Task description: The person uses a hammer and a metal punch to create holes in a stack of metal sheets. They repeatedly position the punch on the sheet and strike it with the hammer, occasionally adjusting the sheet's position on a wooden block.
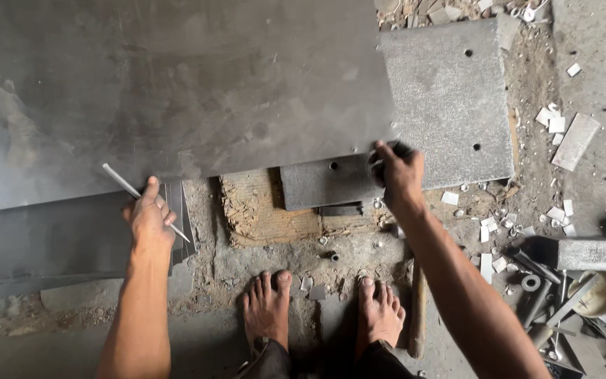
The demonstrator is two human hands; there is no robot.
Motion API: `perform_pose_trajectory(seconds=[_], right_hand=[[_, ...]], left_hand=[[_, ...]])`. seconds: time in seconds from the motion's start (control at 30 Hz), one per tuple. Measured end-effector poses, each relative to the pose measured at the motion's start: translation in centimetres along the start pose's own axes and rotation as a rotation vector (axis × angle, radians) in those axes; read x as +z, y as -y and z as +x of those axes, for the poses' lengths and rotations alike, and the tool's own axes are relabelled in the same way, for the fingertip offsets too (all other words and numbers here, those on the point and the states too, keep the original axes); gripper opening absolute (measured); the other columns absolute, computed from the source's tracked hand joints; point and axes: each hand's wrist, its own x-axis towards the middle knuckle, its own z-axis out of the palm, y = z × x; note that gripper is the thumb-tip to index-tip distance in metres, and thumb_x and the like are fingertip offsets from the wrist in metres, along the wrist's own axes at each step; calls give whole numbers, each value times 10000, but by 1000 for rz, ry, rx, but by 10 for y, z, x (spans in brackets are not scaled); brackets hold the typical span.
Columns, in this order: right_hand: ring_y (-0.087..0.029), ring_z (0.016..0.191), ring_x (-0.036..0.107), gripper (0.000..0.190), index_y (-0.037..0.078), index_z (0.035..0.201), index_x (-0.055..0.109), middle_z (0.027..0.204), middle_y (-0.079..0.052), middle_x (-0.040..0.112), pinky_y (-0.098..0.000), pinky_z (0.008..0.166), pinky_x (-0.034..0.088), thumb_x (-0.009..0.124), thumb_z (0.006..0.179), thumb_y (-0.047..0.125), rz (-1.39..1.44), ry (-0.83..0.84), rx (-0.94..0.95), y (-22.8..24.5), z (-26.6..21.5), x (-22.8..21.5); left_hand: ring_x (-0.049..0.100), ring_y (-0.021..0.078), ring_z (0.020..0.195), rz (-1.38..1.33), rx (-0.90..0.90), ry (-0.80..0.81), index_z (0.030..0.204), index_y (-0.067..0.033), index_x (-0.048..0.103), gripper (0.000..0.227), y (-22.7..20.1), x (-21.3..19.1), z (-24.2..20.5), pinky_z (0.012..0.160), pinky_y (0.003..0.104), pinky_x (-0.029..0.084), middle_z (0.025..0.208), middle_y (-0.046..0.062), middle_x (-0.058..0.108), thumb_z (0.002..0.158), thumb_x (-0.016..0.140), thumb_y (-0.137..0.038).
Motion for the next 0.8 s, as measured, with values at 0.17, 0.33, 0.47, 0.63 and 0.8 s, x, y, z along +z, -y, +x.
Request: perform_pose_trajectory(seconds=[0.17,0.33,0.47,0.63,0.8], right_hand=[[-94,624,603,97,53,973,739,795,-36,695,-232,490,461,709,1000,142,-131,-69,-163,20,14,-65],[-96,667,650,78,61,985,735,835,-34,713,-237,575,519,718,1009,133,-196,-124,-128,23,43,-150],[-120,709,632,99,0,987,730,886,-79,704,-258,669,524,750,1051,73,-246,-40,-296,2,60,-177],[-137,663,654,100,-12,998,747,872,-93,719,-285,674,589,764,990,87,-387,-187,-239,-7,62,-176],[-151,693,690,143,-33,1056,741,923,-117,741,-296,686,609,773,970,76,-329,-199,-248,-5,57,-169]], left_hand=[[357,39,403,132,-19,77,829,-125,568,307,9,46,-65,320,220,286,572,-84,422,862,852,-238],[397,82,418,240,-163,132,934,-64,575,351,41,105,-113,333,232,325,609,-29,504,845,826,-292],[398,88,418,299,-124,167,938,-46,606,341,45,116,-115,341,231,363,605,-27,485,873,812,-310],[405,90,417,341,-127,128,899,-63,597,301,49,119,-113,341,236,367,610,-29,510,883,801,-284],[414,97,433,391,-19,191,906,-87,667,263,51,112,-123,337,244,324,662,12,605,954,700,-344]])
